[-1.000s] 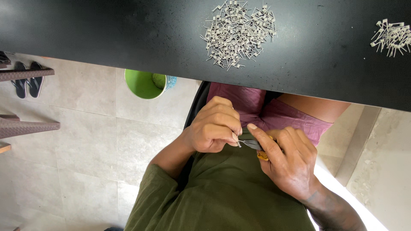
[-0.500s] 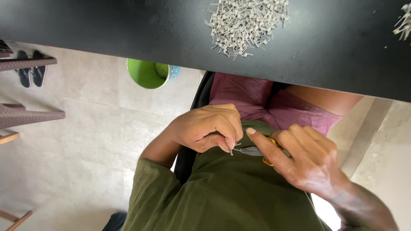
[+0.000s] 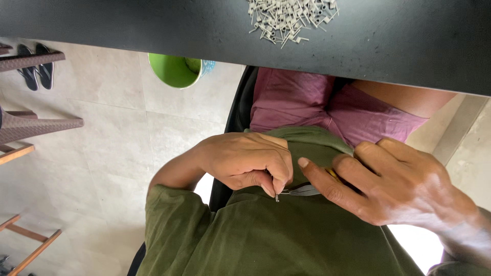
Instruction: The person repeatedly picks up small metal fasteners from a pile on a black table and uses a utility knife to trim or scrape them. The trimmed pieces are placed back on the table. The person continues this repetitive process throughout the clip.
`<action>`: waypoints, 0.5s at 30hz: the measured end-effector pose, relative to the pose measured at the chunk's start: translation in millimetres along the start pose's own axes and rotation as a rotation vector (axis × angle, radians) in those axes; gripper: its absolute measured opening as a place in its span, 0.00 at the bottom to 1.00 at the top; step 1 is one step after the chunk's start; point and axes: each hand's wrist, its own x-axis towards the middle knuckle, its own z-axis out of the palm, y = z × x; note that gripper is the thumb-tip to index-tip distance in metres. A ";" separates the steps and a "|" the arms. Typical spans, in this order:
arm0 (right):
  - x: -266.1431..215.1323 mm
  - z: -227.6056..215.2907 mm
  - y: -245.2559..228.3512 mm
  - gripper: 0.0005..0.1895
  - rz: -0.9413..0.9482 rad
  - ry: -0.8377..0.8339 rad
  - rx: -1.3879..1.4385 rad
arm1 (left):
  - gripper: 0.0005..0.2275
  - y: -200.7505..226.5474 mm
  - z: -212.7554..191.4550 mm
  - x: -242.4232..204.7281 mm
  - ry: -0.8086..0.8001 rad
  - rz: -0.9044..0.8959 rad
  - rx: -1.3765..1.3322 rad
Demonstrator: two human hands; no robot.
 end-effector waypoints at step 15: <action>-58.0 8.7 6.3 0.20 0.295 0.123 0.438 | 0.08 18.3 -18.6 35.7 0.412 -0.796 -0.275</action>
